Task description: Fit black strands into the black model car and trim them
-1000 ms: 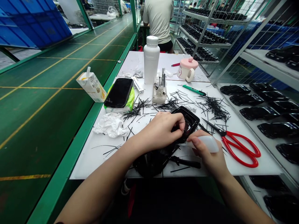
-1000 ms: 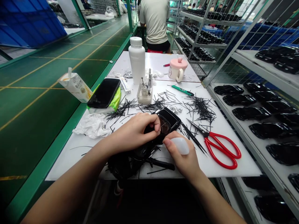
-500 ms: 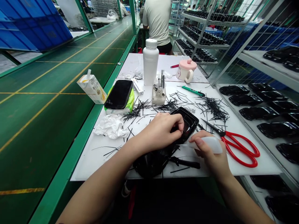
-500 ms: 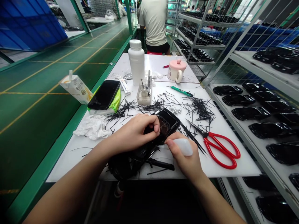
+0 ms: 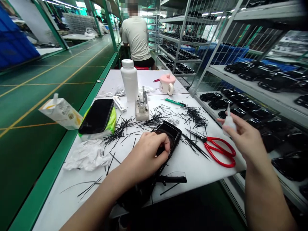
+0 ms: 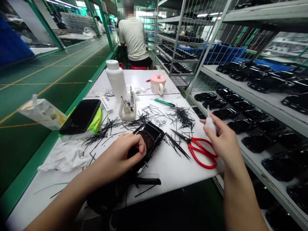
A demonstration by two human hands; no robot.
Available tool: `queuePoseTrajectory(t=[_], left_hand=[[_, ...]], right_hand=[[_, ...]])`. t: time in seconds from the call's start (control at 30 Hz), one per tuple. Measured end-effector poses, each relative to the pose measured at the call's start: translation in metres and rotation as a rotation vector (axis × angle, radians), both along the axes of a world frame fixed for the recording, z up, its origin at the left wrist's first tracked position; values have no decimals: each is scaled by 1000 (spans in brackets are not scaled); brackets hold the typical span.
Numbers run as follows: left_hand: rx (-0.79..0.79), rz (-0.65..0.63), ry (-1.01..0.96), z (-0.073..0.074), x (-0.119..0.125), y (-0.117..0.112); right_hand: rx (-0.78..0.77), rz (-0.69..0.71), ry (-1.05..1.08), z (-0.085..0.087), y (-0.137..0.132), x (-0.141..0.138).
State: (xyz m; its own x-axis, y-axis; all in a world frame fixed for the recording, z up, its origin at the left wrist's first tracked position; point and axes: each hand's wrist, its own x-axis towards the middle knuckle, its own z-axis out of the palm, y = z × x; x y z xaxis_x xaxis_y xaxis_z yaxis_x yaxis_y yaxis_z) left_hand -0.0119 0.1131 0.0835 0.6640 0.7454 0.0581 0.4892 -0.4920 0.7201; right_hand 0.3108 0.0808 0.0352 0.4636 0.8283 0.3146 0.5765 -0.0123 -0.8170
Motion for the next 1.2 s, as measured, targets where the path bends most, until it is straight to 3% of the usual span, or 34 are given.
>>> queuePoseTrajectory(t=[0.1,0.27,0.37,0.47,0.53,0.67,0.77,0.87,1.03,1.13,1.2], left_hand=[[7,-56,-10,0,3,-3],[2,-96,-19,-1,4,-2],[-16,-99,-34,0,3,-2],[-36,-90,-49,1,3,-3],[-48,-95,-65,2,4,-5],[-70,-103,-66,2,5,-7],[-92,-91,-55,2,5,-6],[-115,-78,-54,1,5,-5],[-110,-60,-59,-1,5,-5],[-116,-57,-64,-1,5,-5],[-121,-54,-67,-1,6,-6]], right_hand=[[-177,-4,-92,-15,9,25],[-256,-17,-144,-31,19,34],[-236,-93,-171,-28,13,33],[-206,-189,-231,-14,-5,21],[-253,-88,-270,-5,-16,4],[-442,360,-343,-1,-23,-37],[-472,403,-426,-4,-19,-51],[-394,414,-295,3,-21,-51],[-141,415,185,22,-29,-61],[-103,504,400,23,-31,-78],[-69,559,432,19,-29,-87]])
